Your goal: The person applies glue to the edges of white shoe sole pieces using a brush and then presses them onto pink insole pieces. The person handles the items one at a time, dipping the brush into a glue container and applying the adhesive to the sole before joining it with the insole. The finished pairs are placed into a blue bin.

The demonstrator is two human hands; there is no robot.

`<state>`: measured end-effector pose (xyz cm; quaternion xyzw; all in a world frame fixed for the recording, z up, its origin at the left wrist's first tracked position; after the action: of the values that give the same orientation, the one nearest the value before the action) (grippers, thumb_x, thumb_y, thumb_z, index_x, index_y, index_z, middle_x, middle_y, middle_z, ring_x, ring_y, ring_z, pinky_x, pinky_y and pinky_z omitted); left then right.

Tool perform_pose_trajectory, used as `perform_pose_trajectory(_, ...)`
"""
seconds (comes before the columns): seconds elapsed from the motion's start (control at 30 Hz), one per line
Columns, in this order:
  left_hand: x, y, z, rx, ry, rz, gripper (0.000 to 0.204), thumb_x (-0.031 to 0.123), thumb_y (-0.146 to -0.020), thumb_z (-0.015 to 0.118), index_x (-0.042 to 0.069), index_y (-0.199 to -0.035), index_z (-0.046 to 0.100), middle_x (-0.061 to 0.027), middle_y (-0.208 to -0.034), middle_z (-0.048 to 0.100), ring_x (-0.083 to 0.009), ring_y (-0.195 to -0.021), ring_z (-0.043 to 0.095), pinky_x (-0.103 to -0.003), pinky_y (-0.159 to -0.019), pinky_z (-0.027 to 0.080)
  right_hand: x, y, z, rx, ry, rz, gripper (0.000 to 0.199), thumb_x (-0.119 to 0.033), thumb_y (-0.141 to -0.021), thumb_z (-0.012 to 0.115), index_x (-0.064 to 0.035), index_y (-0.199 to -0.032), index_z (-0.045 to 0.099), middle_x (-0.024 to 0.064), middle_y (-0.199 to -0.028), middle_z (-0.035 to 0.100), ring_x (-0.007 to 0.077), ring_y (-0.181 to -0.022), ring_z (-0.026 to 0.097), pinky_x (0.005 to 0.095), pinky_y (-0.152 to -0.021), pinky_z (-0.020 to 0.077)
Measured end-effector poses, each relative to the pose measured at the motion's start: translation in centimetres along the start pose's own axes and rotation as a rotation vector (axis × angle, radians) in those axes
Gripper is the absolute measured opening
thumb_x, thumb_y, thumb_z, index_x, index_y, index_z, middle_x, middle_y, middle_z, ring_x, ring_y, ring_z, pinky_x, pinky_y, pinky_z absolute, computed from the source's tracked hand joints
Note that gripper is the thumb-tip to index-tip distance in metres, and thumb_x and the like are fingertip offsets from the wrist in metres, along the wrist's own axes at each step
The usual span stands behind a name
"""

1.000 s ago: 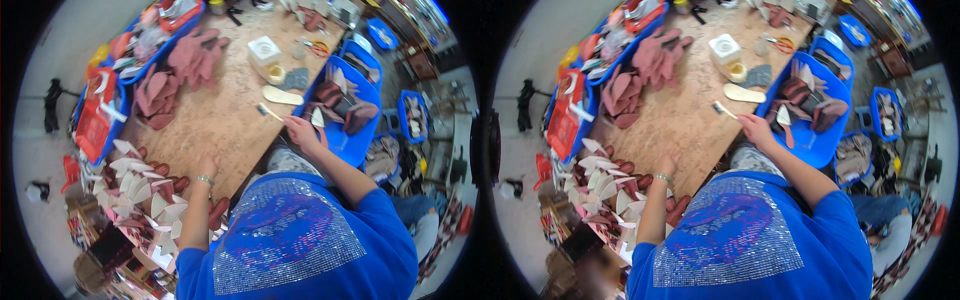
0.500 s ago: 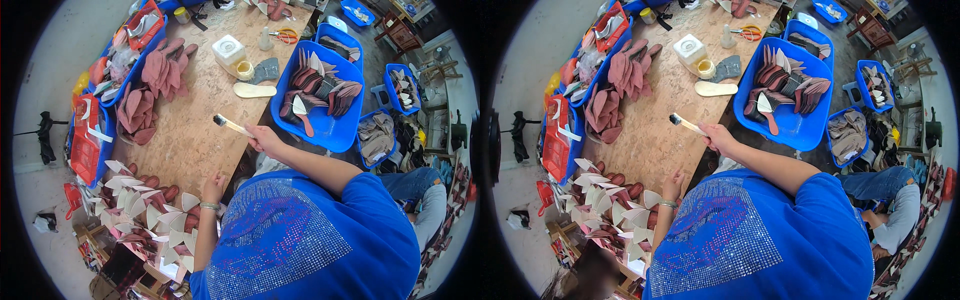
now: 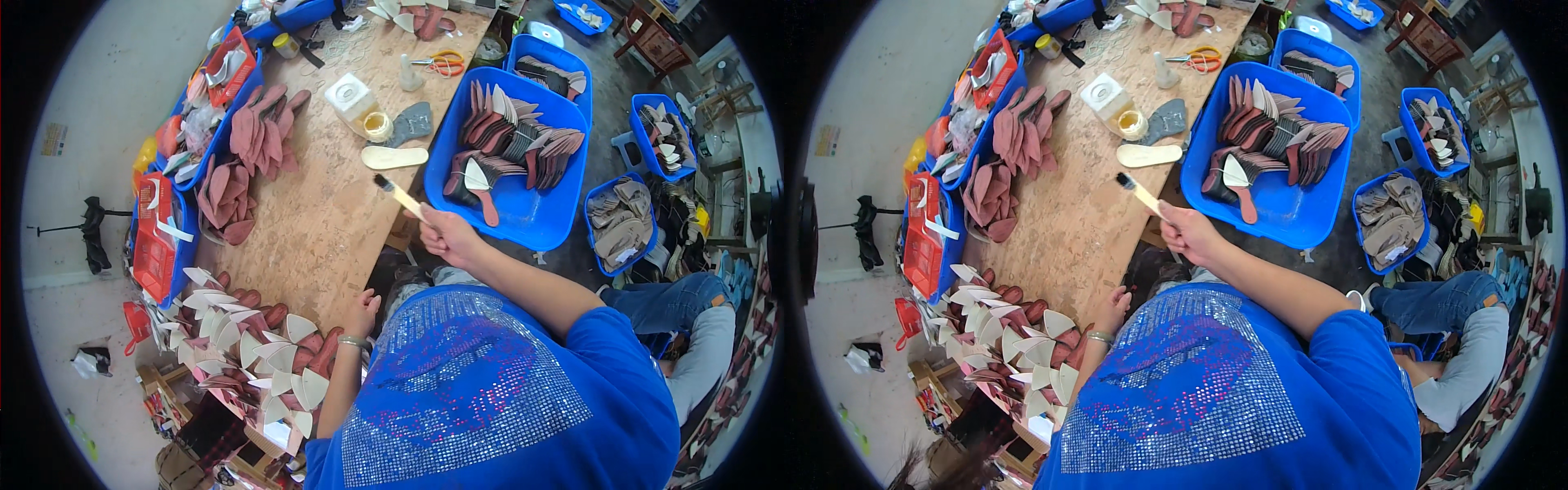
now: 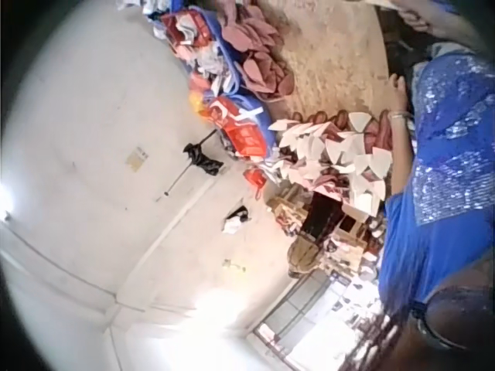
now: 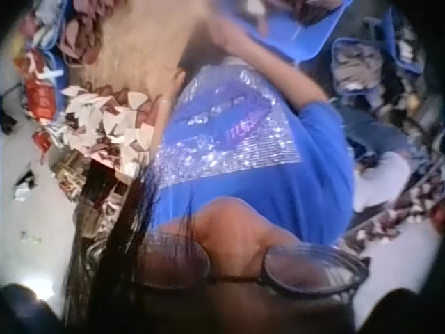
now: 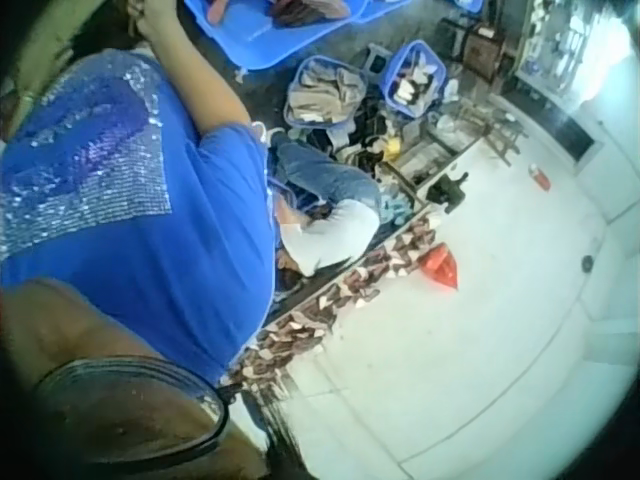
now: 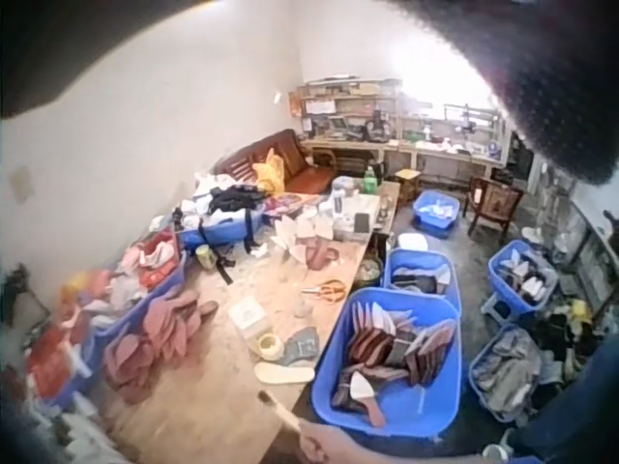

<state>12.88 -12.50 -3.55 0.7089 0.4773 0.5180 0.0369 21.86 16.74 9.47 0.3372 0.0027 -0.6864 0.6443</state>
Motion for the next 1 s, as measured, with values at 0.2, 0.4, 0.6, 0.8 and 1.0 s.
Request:
perform_pose_trajectory(0.2,10.2,-0.6,3.2,-0.059,-0.272,0.159,0.041,0.025,-0.088,0.061,-0.001,-0.120,0.057,-0.0188,-0.108,0.065,-0.0251,-0.096,0.064,-0.033,-0.084,0.049,-3.3,6.8,-5.4,0.132,-0.066,-0.061,0.038,-0.033,-0.100,0.040,-0.0033,-0.122,0.048,-0.0042,-0.057,0.035,0.0048,-0.042,0.030,0.0198,-0.037,0.0239)
perform_pose_trajectory(0.4,12.2,-0.1,3.9,0.038,-0.325,0.197,0.038,0.028,-0.087,0.059,0.002,-0.115,0.061,-0.0187,-0.103,0.065,-0.0305,-0.093,0.064,-0.037,-0.081,0.049,-2.8,9.2,-8.3,0.225,-0.135,-0.090,0.034,-0.031,-0.100,0.042,-0.0046,-0.120,0.049,-0.0030,-0.060,0.036,0.0052,-0.042,0.030,0.0197,-0.037,0.0245)
perform_pose_trajectory(0.6,11.9,-3.6,-6.6,0.419,-0.277,0.037,0.024,0.026,-0.086,0.056,0.006,-0.097,0.061,-0.0194,-0.089,0.063,-0.0368,-0.085,0.061,-0.045,-0.075,0.047,-3.7,8.2,-6.5,0.212,-0.029,-0.147,0.033,-0.028,-0.100,0.041,-0.0029,-0.119,0.050,-0.0033,-0.063,0.036,0.0046,-0.043,0.029,0.0192,-0.037,0.0247)
perform_pose_trajectory(0.8,7.7,-9.4,-24.2,0.877,-0.282,0.000,0.032,0.026,-0.086,0.054,0.002,-0.106,0.059,-0.0233,-0.100,0.061,-0.0377,-0.094,0.058,-0.045,-0.083,0.046,-4.1,4.4,-4.2,0.234,0.033,-0.226,0.036,-0.028,-0.100,0.042,-0.0011,-0.123,0.049,-0.0036,-0.062,0.034,0.0043,-0.042,0.028,0.0191,-0.037,0.0238)
perform_pose_trajectory(1.0,4.4,-13.7,-34.8,1.011,-0.308,-0.168,0.041,0.019,-0.084,0.059,0.000,-0.120,0.051,-0.0237,-0.113,0.055,-0.0387,-0.109,0.053,-0.044,-0.091,0.044,-2.5,0.0,-1.5,0.302,0.094,-0.208,0.039,-0.031,-0.099,0.044,-0.0016,-0.124,0.048,-0.0050,-0.058,0.033,0.0044,-0.041,0.028,0.0205,-0.037,0.0222)
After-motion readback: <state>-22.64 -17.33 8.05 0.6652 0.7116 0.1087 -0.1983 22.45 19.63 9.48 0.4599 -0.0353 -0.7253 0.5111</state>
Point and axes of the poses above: each hand's wrist, its own y-axis away from the middle knuckle, its own z-axis out of the palm, x = y × z, the point moved 3 cm from there along -y, towards the middle knuckle
